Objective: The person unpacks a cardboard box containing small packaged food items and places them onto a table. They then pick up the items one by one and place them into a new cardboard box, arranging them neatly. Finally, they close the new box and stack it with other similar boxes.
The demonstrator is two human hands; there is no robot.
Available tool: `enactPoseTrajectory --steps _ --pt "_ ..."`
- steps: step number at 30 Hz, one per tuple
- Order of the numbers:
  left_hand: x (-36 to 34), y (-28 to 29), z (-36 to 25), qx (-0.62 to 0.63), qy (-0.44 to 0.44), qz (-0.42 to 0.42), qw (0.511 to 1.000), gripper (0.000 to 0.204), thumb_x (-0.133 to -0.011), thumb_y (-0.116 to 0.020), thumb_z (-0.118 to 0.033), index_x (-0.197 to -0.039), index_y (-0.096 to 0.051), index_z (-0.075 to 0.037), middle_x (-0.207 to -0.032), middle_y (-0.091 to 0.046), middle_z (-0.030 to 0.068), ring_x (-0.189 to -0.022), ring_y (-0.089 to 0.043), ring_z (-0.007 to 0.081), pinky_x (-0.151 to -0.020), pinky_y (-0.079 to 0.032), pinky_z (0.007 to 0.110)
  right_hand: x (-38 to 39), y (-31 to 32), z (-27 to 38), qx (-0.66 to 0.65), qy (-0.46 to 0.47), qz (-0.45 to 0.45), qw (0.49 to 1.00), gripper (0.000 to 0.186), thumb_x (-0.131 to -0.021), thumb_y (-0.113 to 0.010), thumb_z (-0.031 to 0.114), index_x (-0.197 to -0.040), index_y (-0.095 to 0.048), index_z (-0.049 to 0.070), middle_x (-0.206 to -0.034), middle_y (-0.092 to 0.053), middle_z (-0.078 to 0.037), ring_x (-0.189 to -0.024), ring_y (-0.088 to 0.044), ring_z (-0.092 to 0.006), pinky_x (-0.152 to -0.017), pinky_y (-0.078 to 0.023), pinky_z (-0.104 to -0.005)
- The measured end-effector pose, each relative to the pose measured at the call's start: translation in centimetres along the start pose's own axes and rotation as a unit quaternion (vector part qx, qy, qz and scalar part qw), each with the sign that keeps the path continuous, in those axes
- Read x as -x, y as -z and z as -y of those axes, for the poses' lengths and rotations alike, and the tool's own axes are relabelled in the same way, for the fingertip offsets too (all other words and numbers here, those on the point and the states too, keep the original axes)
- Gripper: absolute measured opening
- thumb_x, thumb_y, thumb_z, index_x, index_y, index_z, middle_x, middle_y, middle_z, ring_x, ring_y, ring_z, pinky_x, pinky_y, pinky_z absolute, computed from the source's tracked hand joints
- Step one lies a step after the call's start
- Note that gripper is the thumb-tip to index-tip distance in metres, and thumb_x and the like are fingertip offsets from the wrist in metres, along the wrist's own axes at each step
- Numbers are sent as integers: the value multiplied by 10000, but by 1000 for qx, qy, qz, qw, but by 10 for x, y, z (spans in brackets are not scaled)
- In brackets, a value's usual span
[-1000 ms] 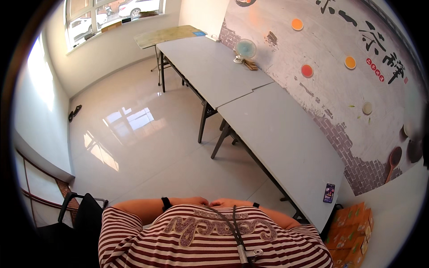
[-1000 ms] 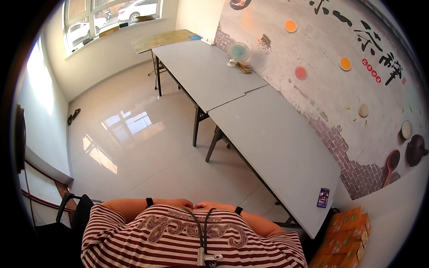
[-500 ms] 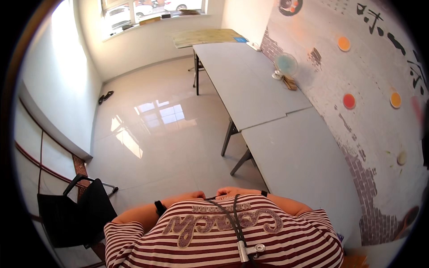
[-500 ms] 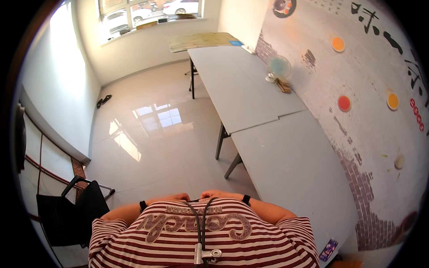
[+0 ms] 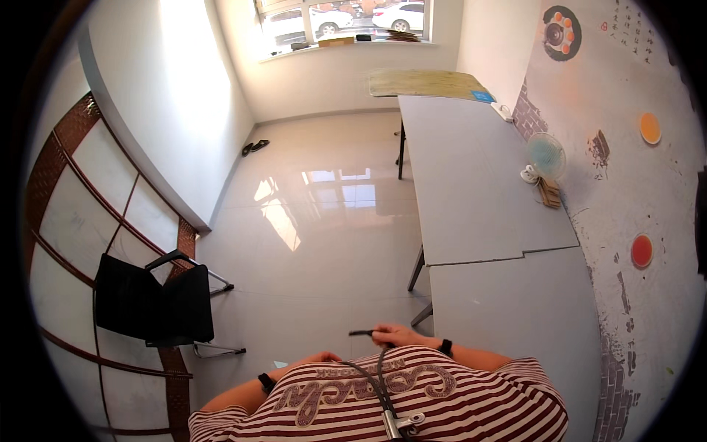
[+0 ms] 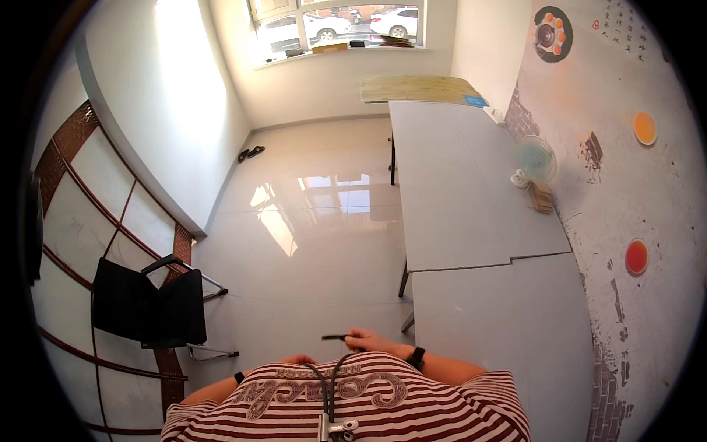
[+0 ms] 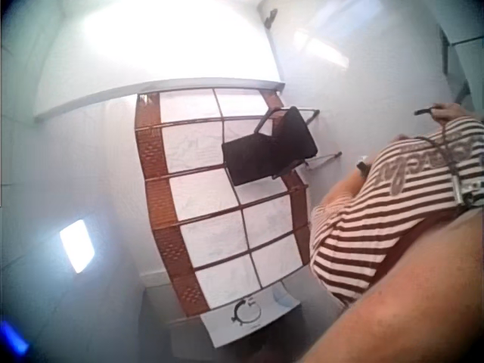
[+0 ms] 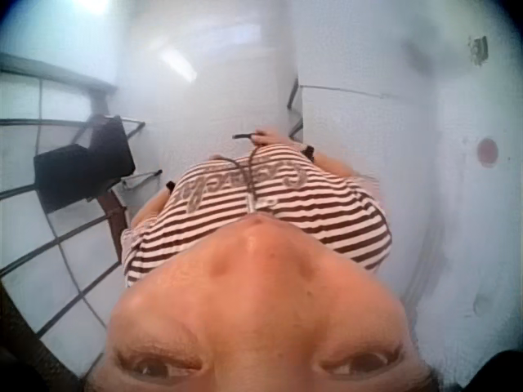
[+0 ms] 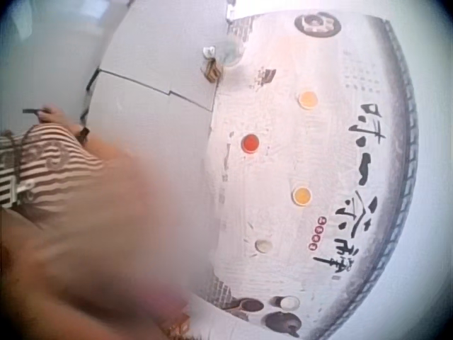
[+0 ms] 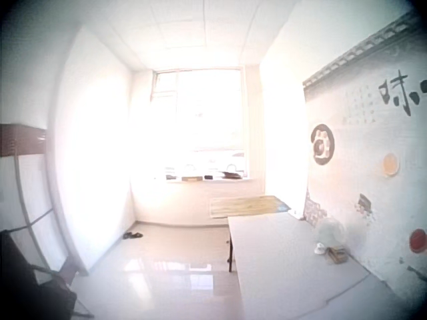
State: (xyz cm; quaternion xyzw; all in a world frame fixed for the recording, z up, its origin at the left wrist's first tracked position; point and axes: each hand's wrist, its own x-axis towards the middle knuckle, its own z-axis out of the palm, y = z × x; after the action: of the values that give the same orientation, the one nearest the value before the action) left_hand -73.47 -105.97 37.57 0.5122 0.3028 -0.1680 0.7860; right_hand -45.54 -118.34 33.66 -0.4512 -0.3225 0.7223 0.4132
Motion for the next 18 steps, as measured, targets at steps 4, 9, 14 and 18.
enactPoseTrajectory --steps 4,9,14,18 --pt "62 -3 6 151 11 -56 987 305 -906 -549 -201 -1149 -490 -25 -1040 -570 56 -952 -538 118 -846 -448 246 58 45 42 -250 151 -101 951 84 -943 -480 196 -908 -475 120 -685 -488 -15 -421 -307 -32 -389 -248 -173" --pt "146 -24 85 316 35 -214 924 277 -907 -544 -201 -1118 -499 -28 -1018 -576 58 -931 -543 126 -831 -455 254 157 89 107 -270 316 -215 884 117 -940 -480 192 -858 -456 112 -634 -421 10 -412 -267 -31 -363 -212 -175" --pt "173 -60 158 459 85 -370 803 250 -908 -539 -202 -1087 -508 -31 -996 -582 60 -909 -549 133 -815 -461 261 225 134 144 -331 450 -286 778 181 -960 -444 199 -909 -453 26 -669 -353 13 -438 -244 -33 -358 -218 -168" --pt "154 -111 210 527 96 -447 716 229 -908 -535 -203 -1062 -515 -34 -978 -587 61 -892 -554 139 -803 -466 267 249 178 167 -328 482 -239 776 180 -957 -452 183 -912 -441 9 -666 -353 7 -435 -247 -42 -362 -226 -172"
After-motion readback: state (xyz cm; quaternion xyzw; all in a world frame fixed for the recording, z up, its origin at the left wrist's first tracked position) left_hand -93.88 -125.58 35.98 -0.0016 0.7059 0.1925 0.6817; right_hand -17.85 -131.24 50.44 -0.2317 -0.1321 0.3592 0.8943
